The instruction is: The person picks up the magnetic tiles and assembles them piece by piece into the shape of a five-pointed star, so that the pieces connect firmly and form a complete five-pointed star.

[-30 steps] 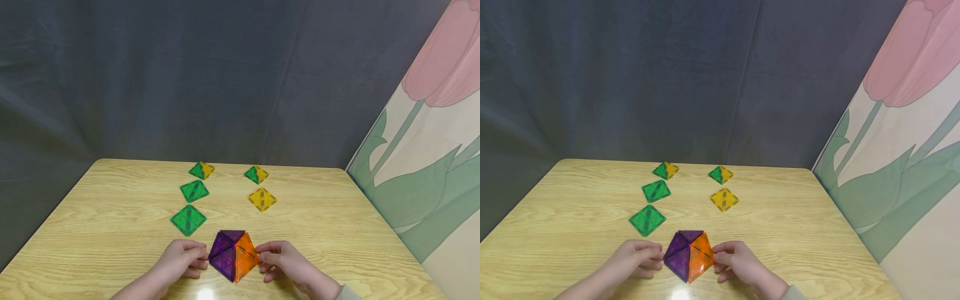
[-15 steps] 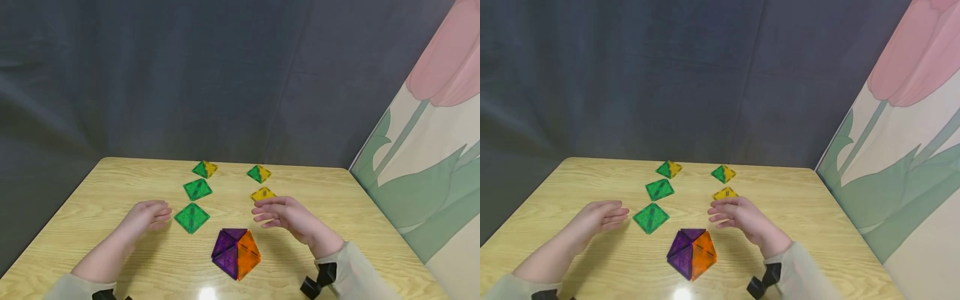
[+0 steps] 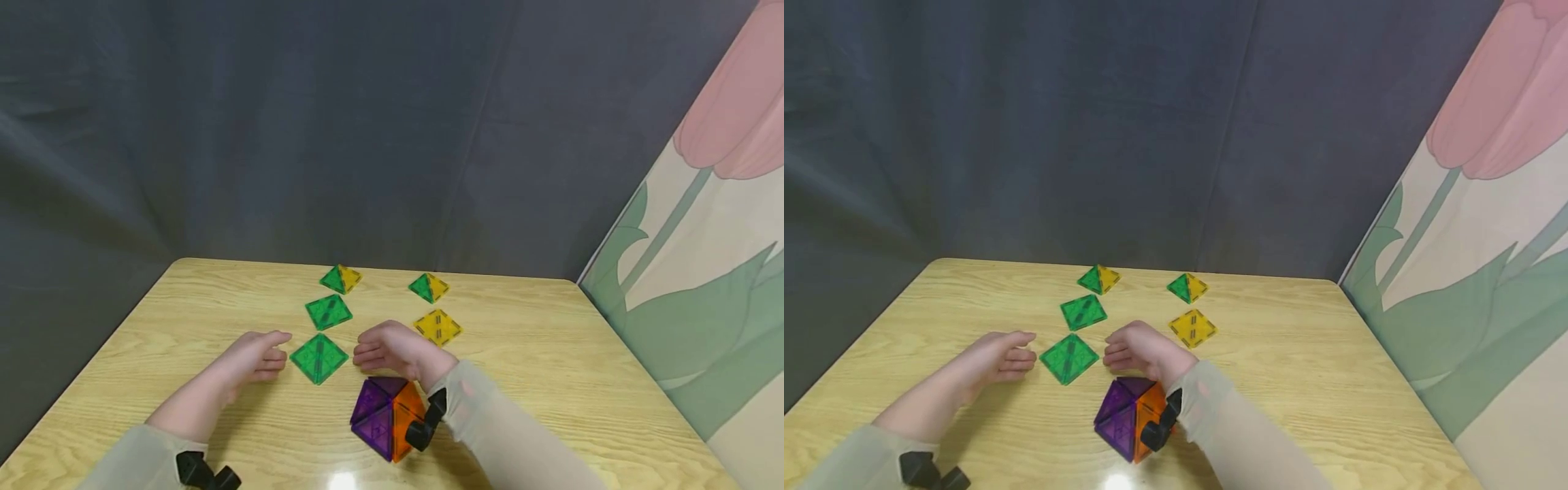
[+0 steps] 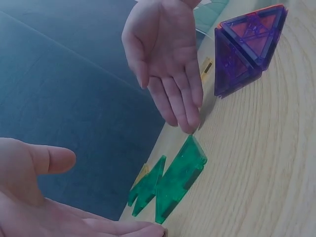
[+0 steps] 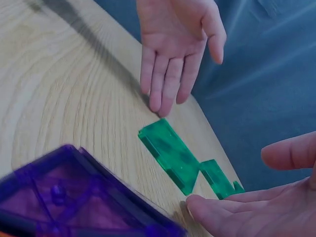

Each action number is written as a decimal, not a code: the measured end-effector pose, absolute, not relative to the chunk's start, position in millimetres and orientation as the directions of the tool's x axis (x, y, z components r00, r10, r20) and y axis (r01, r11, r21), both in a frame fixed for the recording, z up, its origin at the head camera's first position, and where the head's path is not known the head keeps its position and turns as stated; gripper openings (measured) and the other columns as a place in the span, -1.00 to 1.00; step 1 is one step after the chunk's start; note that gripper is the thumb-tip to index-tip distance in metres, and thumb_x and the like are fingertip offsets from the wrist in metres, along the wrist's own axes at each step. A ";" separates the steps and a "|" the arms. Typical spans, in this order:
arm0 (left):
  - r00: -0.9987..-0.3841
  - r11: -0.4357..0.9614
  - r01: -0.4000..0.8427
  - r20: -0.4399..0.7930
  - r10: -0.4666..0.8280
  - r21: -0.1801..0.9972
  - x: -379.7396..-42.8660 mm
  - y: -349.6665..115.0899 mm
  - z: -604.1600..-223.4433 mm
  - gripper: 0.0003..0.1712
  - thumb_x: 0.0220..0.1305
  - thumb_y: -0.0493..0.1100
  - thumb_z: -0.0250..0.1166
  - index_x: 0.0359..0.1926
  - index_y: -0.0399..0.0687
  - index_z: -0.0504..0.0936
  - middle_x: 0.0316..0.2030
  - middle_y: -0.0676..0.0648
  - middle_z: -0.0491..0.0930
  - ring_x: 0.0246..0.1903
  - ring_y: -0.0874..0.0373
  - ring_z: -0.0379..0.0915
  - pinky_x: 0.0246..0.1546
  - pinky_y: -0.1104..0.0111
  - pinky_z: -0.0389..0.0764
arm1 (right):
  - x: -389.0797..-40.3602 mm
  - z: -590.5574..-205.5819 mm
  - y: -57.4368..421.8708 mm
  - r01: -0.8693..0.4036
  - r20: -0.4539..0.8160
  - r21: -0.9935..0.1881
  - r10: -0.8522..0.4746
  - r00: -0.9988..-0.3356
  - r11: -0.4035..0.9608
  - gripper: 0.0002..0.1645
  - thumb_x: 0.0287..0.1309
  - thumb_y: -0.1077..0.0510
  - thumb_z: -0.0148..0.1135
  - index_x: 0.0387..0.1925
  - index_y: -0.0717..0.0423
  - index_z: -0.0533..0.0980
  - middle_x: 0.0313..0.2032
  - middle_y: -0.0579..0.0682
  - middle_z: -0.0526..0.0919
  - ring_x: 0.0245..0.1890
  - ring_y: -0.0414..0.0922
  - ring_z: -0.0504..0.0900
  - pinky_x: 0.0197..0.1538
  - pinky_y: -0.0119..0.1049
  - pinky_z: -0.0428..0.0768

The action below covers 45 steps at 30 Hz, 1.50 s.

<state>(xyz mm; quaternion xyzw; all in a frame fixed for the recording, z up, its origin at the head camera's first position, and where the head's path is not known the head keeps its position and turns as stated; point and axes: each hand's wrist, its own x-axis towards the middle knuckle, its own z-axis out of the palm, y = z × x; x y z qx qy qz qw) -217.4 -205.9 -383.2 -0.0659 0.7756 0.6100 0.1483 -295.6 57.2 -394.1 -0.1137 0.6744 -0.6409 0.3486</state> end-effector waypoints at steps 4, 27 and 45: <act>-0.943 0.210 -0.293 -0.318 0.096 0.933 -217.0 -206.2 -383.9 -0.21 0.50 0.02 -0.02 0.38 -0.61 0.05 0.22 -0.62 0.28 0.22 -0.38 0.32 0.15 -0.01 0.49 | -290.8 -394.9 52.5 0.302 -0.329 -0.942 -0.581 -0.745 0.146 -0.43 0.37 0.25 -0.04 0.28 0.57 0.20 0.17 0.49 0.41 0.16 0.33 0.47 0.24 0.05 0.45; -0.952 0.233 -0.304 -0.306 -0.029 0.924 -234.5 -205.5 -417.1 -0.73 0.35 -0.41 0.17 -0.02 -0.59 0.51 -0.40 -0.19 0.63 -0.43 0.13 0.61 -0.40 0.36 0.67 | -299.0 -409.6 35.8 0.385 -0.405 -0.911 -0.484 -0.776 0.146 -0.66 0.27 0.34 0.11 -0.02 0.57 0.50 -0.23 0.24 0.65 -0.21 0.07 0.71 0.01 -0.13 0.64; -0.973 0.010 -0.227 -0.227 0.042 0.974 -229.4 -198.5 -401.1 -0.69 0.38 -0.38 0.17 0.04 -0.58 0.49 -0.31 -0.19 0.65 -0.30 0.08 0.63 -0.24 0.35 0.68 | -298.5 -400.5 43.0 0.328 -0.342 -0.936 -0.566 -0.750 0.131 -0.85 0.32 0.37 0.13 -0.12 0.40 0.50 -0.43 0.14 0.65 -0.42 -0.08 0.69 -0.13 -0.17 0.70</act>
